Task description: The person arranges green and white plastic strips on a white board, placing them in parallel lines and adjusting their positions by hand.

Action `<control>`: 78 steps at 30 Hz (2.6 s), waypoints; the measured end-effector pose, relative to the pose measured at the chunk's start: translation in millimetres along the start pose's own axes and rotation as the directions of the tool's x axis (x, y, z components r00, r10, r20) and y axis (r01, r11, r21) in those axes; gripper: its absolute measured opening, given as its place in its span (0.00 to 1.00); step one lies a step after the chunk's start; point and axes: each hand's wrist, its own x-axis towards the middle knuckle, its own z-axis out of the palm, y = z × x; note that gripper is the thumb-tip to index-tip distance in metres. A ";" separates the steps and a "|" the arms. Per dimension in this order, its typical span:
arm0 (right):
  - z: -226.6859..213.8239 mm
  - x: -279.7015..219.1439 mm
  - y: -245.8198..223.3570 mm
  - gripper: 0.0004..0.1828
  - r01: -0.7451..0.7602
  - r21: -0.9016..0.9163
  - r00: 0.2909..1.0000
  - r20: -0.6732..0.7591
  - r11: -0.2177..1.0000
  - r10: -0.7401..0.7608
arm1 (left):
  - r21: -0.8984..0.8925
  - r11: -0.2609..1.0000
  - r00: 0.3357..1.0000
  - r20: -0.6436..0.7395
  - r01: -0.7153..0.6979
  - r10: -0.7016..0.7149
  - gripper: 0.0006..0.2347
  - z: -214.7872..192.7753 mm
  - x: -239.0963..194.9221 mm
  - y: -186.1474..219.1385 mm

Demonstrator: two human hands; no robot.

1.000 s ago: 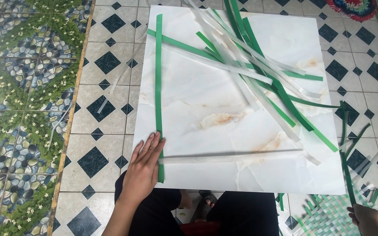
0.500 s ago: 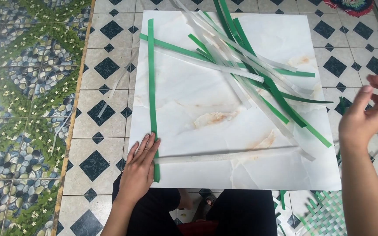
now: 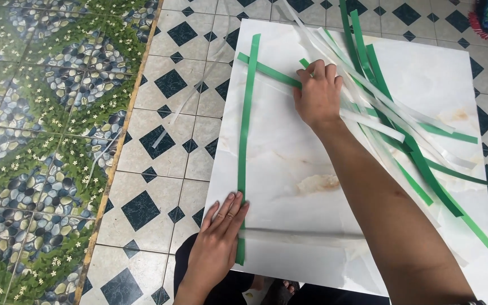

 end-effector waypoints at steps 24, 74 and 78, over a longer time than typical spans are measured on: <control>-128.4 84.8 8.2 0.14 -0.338 0.494 0.924 0.336 0.801 0.183 | 0.063 0.998 1.000 0.011 -0.006 0.005 0.26 2.5 0.1 -10.7; -76.3 -91.9 -44.2 0.12 -0.437 0.448 0.887 0.358 0.780 0.292 | -0.074 0.995 0.997 0.044 0.063 -0.060 0.22 -3.7 -15.8 3.2; -82.3 -81.5 -53.2 0.11 -0.424 0.534 0.901 0.328 0.732 0.283 | -0.072 0.995 0.996 0.058 0.072 -0.068 0.23 -8.0 -14.9 4.9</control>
